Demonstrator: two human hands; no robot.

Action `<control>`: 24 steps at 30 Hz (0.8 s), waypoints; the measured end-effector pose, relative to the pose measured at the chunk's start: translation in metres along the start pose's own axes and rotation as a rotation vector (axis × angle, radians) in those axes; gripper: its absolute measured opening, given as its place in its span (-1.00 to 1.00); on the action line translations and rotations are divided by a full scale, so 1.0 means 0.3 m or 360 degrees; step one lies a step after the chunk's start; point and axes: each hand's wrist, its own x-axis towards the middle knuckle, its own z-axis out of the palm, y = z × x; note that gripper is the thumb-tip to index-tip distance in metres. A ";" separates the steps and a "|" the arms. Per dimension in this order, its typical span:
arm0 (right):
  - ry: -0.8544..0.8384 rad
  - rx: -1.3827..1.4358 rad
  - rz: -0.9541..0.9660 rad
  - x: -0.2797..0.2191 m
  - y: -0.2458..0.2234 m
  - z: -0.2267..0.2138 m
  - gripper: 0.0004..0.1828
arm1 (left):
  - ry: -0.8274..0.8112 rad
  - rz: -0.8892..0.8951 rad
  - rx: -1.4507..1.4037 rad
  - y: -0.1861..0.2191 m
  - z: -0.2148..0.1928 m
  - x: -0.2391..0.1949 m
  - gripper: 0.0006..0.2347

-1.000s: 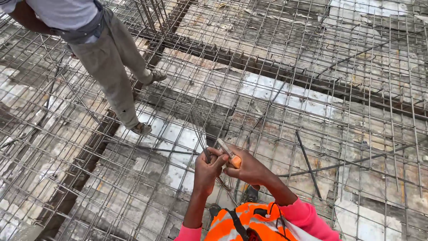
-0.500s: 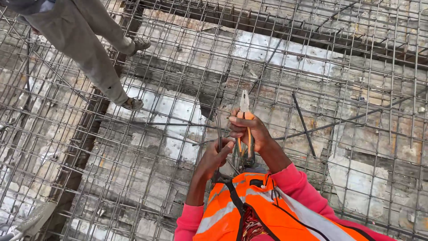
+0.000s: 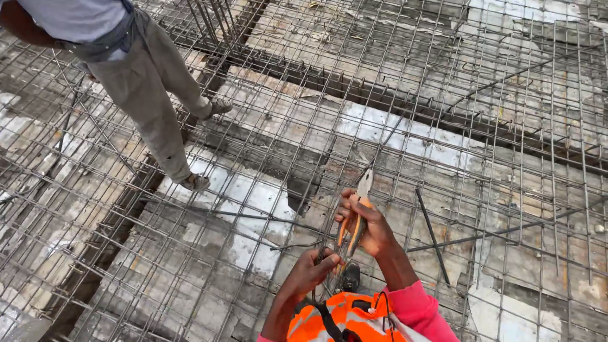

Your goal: The person uses pliers to twist wire ties around the intersections of a steel rebar grid. Another worker is visible nearby, occasionally measuring the structure with a tape measure.

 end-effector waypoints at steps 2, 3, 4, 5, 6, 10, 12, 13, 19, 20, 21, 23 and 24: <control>0.0013 0.0030 -0.0124 -0.014 -0.070 0.042 -0.62 | 0.0042 -0.0036 -0.0005 0.008 0.016 -0.017 -0.70; 0.0014 0.0056 -0.0258 -0.022 -0.101 0.062 -0.60 | 0.0081 -0.0061 0.0002 0.011 0.020 -0.028 -0.69; 0.0023 0.0059 -0.0256 -0.031 -0.143 0.042 -0.60 | 0.0079 -0.0069 -0.0001 0.005 0.020 -0.031 -0.69; 0.0053 0.0302 -0.0322 -0.040 -0.185 0.023 -0.58 | 0.0047 -0.0041 0.0001 0.001 0.021 -0.036 -0.70; 0.0071 0.0540 -0.0390 -0.039 -0.230 0.008 -0.56 | 0.0014 0.0000 0.0007 0.001 0.015 -0.032 -0.71; 0.0337 0.0920 -0.0458 -0.109 -0.377 -0.198 -0.51 | 0.0009 0.0081 0.0000 0.038 0.013 -0.054 -0.67; 0.0809 0.1049 -0.0627 -0.156 -0.411 -0.341 -0.79 | 0.0079 0.0081 -0.0218 0.028 -0.004 -0.047 -0.70; 0.0785 0.1044 -0.0608 -0.230 -0.394 -0.376 -0.79 | 0.0098 0.0106 -0.0216 0.023 -0.002 -0.048 -0.70; 0.1284 0.0494 -0.0278 -0.344 -0.136 -0.620 -0.65 | 0.0269 0.0055 -0.0861 -0.035 -0.077 0.072 -0.76; 0.1216 0.0276 -0.0094 -0.330 -0.062 -0.700 -0.63 | 0.0231 0.0100 -0.0950 -0.018 -0.090 0.093 -0.78; 0.1135 0.0061 0.0078 -0.310 0.012 -0.780 -0.59 | 0.0189 0.0146 -0.1037 -0.002 -0.104 0.115 -0.79; 0.1081 -0.0251 0.0226 -0.204 0.104 -0.750 -0.37 | 0.0249 0.0175 -0.1061 0.022 -0.143 0.137 -0.80; 0.1081 -0.0579 0.0360 -0.212 0.148 -0.734 -0.10 | 0.0275 0.0153 -0.1122 0.011 -0.135 0.131 -0.80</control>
